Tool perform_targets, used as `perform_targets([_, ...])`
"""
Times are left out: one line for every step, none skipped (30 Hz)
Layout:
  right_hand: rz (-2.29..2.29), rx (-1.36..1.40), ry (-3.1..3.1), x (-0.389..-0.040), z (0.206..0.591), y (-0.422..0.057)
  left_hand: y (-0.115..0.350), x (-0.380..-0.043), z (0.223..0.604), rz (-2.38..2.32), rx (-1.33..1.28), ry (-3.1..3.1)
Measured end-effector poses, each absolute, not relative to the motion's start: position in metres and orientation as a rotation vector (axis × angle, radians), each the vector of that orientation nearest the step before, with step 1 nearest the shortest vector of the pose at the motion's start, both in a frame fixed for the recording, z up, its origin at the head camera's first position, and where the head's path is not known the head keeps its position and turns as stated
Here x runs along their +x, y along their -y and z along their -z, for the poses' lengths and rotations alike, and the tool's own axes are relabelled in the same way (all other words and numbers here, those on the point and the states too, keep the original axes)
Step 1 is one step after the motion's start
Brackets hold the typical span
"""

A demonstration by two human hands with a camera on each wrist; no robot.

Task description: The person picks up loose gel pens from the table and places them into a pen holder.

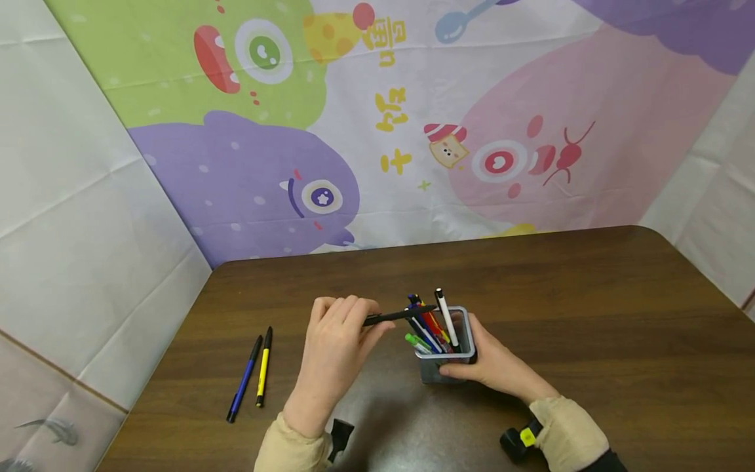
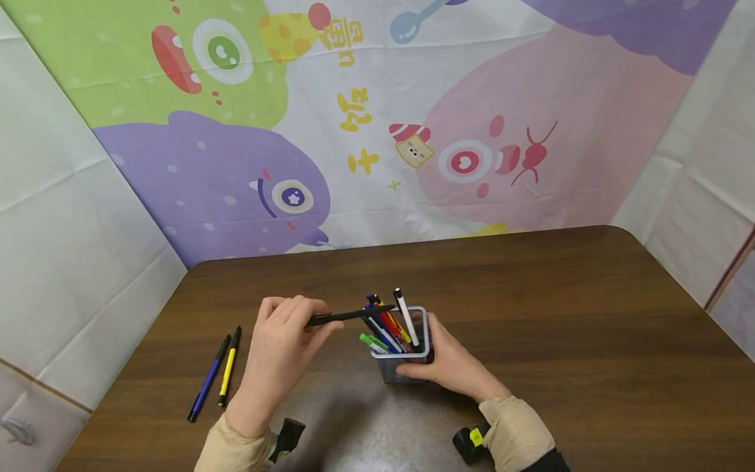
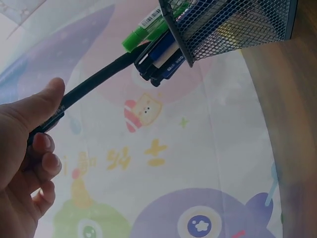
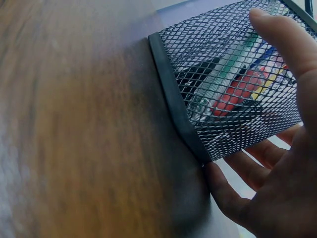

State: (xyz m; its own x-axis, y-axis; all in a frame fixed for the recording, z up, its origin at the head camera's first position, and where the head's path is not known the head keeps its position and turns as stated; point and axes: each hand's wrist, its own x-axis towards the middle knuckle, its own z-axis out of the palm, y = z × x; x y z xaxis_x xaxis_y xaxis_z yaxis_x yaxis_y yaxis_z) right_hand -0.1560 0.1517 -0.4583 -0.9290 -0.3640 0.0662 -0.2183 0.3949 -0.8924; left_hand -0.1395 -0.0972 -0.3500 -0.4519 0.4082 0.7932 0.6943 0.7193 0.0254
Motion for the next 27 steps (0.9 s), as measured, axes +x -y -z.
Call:
perform_targets([1.568, -0.529, -2.506, -0.1559, 0.4585, -0.1517, 0.0970, -0.1395, 0.3504, 0.461, -0.840, 2.105])
perform_targets([1.569, -0.530, -2.506, -0.1558, 0.4585, -0.1518, 0.0966, -0.1396, 0.3506, 0.474, -0.849, 2.106])
perform_targets([1.568, -0.530, -2.506, -0.1558, 0.4587, -0.1518, 0.0962, -0.1399, 0.3509, 0.486, -0.859, 2.108])
perform_targets([1.567, -0.529, -2.507, -0.1557, 0.4588, -0.1517, 0.0957, -0.1401, 0.3513, 0.498, -0.869, 2.111])
perform_targets([1.566, -0.528, -2.507, -0.1557, 0.4589, -0.1517, 0.0953, -0.1402, 0.3516, 0.509, -0.880, 2.111])
perform_targets([1.564, -0.527, -2.507, -0.1557, 0.4590, -0.1516, 0.0948, -0.1401, 0.3516, 0.520, -0.889, 2.113])
perform_targets([1.562, -0.526, -2.506, -0.1558, 0.4591, -0.1516, 0.0944, -0.1402, 0.3517, 0.533, -0.898, 2.113])
perform_targets([1.562, -0.525, -2.506, -0.1559, 0.4591, -0.1515, 0.0940, -0.1401, 0.3517, 0.544, -0.905, 2.115])
perform_targets([1.560, -0.523, -2.507, -0.1561, 0.4590, -0.1515, 0.0937, -0.1402, 0.3519, 0.553, -0.912, 2.117])
perform_targets([1.559, -0.522, -2.508, -0.1561, 0.4590, -0.1514, 0.0934, -0.1401, 0.3520, 0.560, -0.917, 2.123])
perform_targets([1.558, -0.521, -2.510, -0.1562, 0.4588, -0.1514, 0.0930, -0.1401, 0.3521, 0.564, -0.922, 2.126])
perform_targets([1.556, -0.521, -2.511, -0.1563, 0.4587, -0.1513, 0.0926, -0.1401, 0.3521, 0.567, -0.925, 2.131])
perform_targets([1.556, -0.520, -2.510, -0.1563, 0.4585, -0.1513, 0.0922, -0.1401, 0.3524, 0.567, -0.929, 2.134])
perform_targets([1.557, -0.520, -2.510, -0.1563, 0.4582, -0.1512, 0.0919, -0.1402, 0.3527, 0.569, -0.932, 2.138])
perform_targets([1.556, -0.518, -2.510, -0.1562, 0.4580, -0.1512, 0.0916, -0.1402, 0.3532, 0.575, -0.935, 2.140])
perform_targets([1.556, -0.518, -2.510, -0.1561, 0.4579, -0.1511, 0.0912, -0.1401, 0.3536, 0.583, -0.935, 2.146])
perform_targets([1.555, -0.517, -2.510, -0.1560, 0.4578, -0.1510, 0.0908, -0.1400, 0.3540, 0.600, -0.933, 2.153])
perform_targets([1.553, -0.517, -2.510, -0.1559, 0.4578, -0.1509, 0.0906, -0.1398, 0.3545, 0.618, -0.927, 2.161])
perform_targets([1.555, -0.514, -2.511, -0.1558, 0.4575, -0.1509, 0.0905, -0.1396, 0.3552, 0.639, -0.916, 2.172])
perform_targets([1.556, -0.513, -2.512, -0.1558, 0.4574, -0.1509, 0.0904, -0.1393, 0.3557, 0.666, -0.904, 2.186])
perform_targets([1.556, -0.515, -2.515, -0.1559, 0.4574, -0.1509, 0.0903, -0.1392, 0.3561, 0.688, -0.891, 2.199])
perform_targets([1.558, -0.519, -2.516, -0.1560, 0.4573, -0.1509, 0.0903, -0.1392, 0.3566, 0.708, -0.878, 2.212])
perform_targets([1.560, -0.520, -2.515, -0.1560, 0.4570, -0.1510, 0.0904, -0.1394, 0.3571, 0.726, -0.868, 2.218])
perform_targets([1.563, -0.523, -2.514, -0.1561, 0.4568, -0.1511, 0.0905, -0.1399, 0.3577, 0.732, -0.861, 2.219])
perform_targets([1.566, -0.526, -2.511, -0.1562, 0.4567, -0.1511, 0.0904, -0.1403, 0.3580, 0.742, -0.854, 2.222])
perform_targets([1.567, -0.529, -2.512, -0.1564, 0.4569, -0.1512, 0.0903, -0.1409, 0.3584, 0.748, -0.855, 2.218])
perform_targets([1.566, -0.533, -2.511, -0.1564, 0.4570, -0.1512, 0.0899, -0.1418, 0.3590, 0.753, -0.856, 2.213])
